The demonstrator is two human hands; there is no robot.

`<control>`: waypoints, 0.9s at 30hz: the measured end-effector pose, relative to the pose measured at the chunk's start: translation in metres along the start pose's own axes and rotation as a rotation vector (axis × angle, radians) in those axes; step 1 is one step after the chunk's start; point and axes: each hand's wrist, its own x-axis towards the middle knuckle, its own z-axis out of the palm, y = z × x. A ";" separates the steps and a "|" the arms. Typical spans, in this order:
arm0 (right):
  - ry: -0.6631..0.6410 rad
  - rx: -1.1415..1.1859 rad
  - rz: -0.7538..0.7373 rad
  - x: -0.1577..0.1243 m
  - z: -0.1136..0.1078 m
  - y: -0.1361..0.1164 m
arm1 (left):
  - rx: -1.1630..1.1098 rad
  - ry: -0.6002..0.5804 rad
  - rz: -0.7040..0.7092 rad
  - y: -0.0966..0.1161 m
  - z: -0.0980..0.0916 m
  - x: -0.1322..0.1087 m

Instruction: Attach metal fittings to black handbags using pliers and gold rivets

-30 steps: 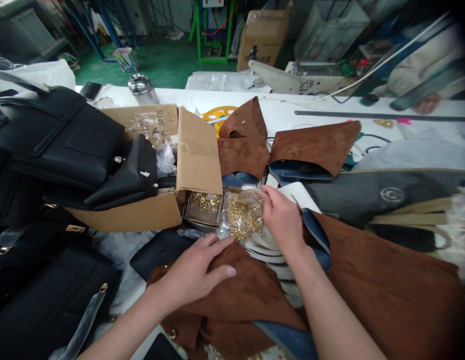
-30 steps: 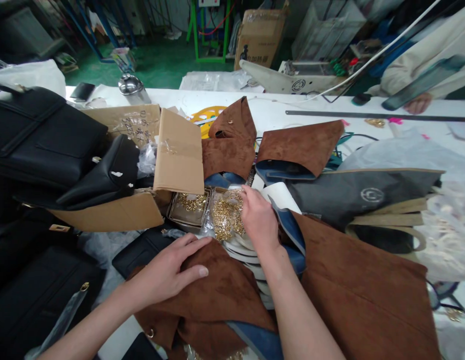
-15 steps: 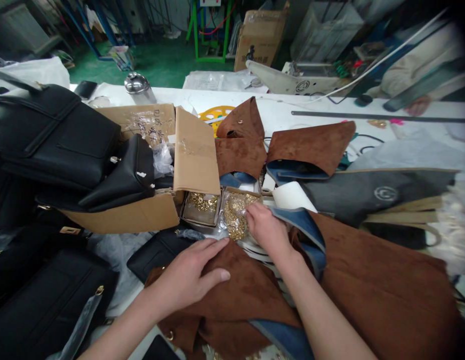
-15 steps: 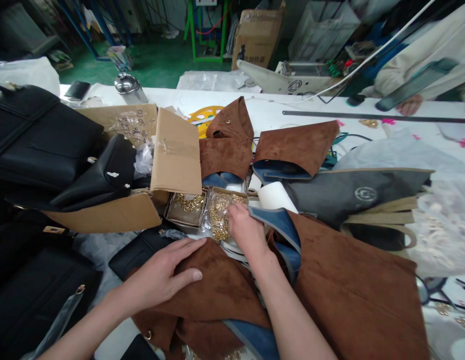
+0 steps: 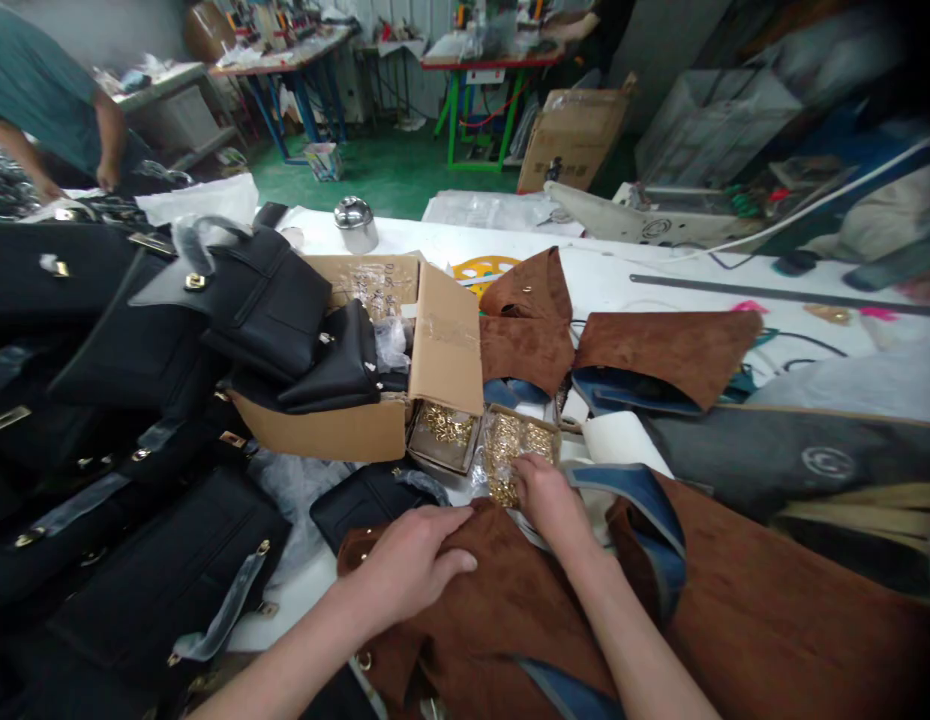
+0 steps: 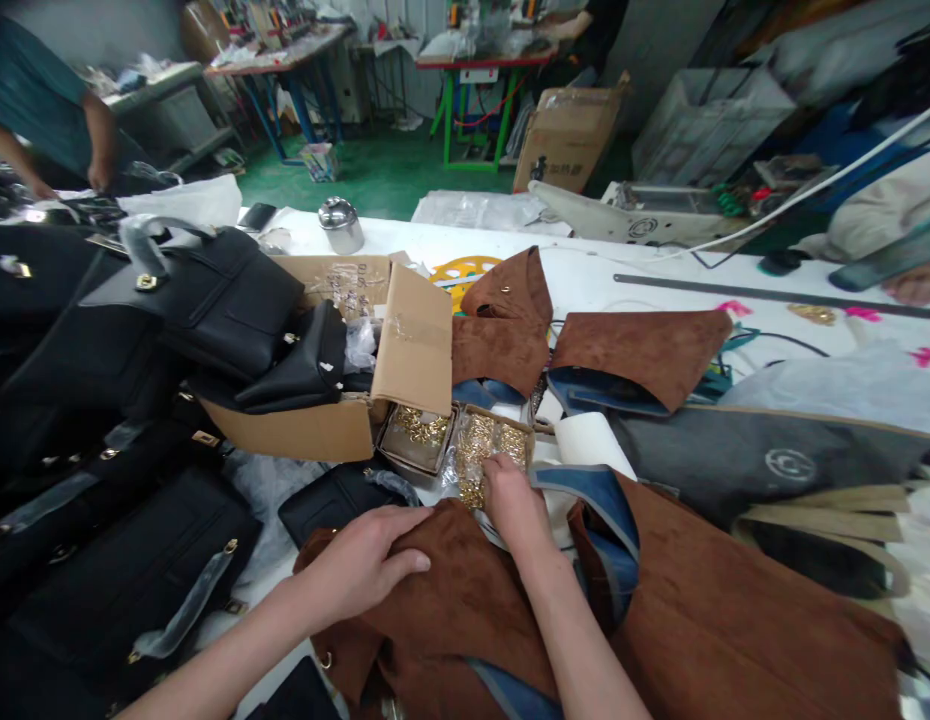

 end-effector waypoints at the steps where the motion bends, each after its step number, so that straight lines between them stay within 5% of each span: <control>1: 0.023 -0.011 -0.020 -0.003 -0.002 -0.004 | 0.000 0.011 0.007 0.004 -0.003 -0.004; 10: 0.182 -0.105 -0.152 -0.011 -0.028 -0.068 | 0.100 0.099 0.010 0.013 0.002 -0.062; 15: -0.065 -0.099 -0.335 0.019 -0.027 -0.099 | 0.179 0.057 -0.052 0.006 0.001 -0.079; 22: -0.202 -0.219 -0.367 0.044 0.004 -0.096 | 0.069 -0.037 -0.019 -0.012 -0.018 -0.065; 27: -0.192 -0.172 -0.385 0.053 -0.001 -0.085 | -0.072 -0.084 -0.035 -0.026 -0.034 -0.039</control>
